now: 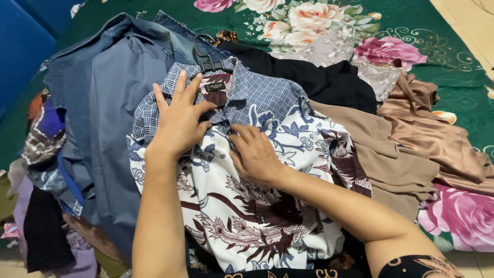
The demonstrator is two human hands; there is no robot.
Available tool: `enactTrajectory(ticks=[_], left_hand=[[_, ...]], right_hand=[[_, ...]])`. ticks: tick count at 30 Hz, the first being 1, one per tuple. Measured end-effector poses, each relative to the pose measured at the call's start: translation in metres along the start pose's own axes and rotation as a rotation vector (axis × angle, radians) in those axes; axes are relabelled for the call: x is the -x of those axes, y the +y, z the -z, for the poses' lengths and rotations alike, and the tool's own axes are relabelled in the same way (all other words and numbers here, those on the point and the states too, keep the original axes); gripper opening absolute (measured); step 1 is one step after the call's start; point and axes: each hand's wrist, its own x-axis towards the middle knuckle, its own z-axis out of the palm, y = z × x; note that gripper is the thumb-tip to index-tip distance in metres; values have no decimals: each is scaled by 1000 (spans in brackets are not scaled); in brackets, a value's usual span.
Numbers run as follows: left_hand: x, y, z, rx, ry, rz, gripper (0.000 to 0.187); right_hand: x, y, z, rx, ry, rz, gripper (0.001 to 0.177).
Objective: The person buttons a patterned shirt, places it on a hanger, and hangs it in a wardrobe. They then take a blue shirt, place it on a hanger, and button it up while it is on the hanger.
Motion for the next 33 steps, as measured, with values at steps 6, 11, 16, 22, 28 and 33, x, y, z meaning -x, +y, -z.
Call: enactTrajectory(ticks=[6, 11, 16, 22, 28, 33], left_hand=[[3, -11, -40, -122, 182, 107, 22], [5, -14, -25, 14, 156, 24, 47], [6, -17, -9, 103, 386, 178, 36], [3, -26, -23, 137, 548, 407, 33], [4, -31, -32, -143, 447, 509, 46], [8, -27, -22, 140, 547, 480, 21]], right_hand=[[0, 0, -8, 35, -73, 32, 29], [-2, 15, -3, -39, -78, 104, 17], [-14, 35, 8, -138, -127, -144, 15], [-35, 57, 20, 15, 79, -92, 46], [-28, 85, -9, 60, -261, -31, 62], [-41, 94, 15, 16, 55, -160, 41]])
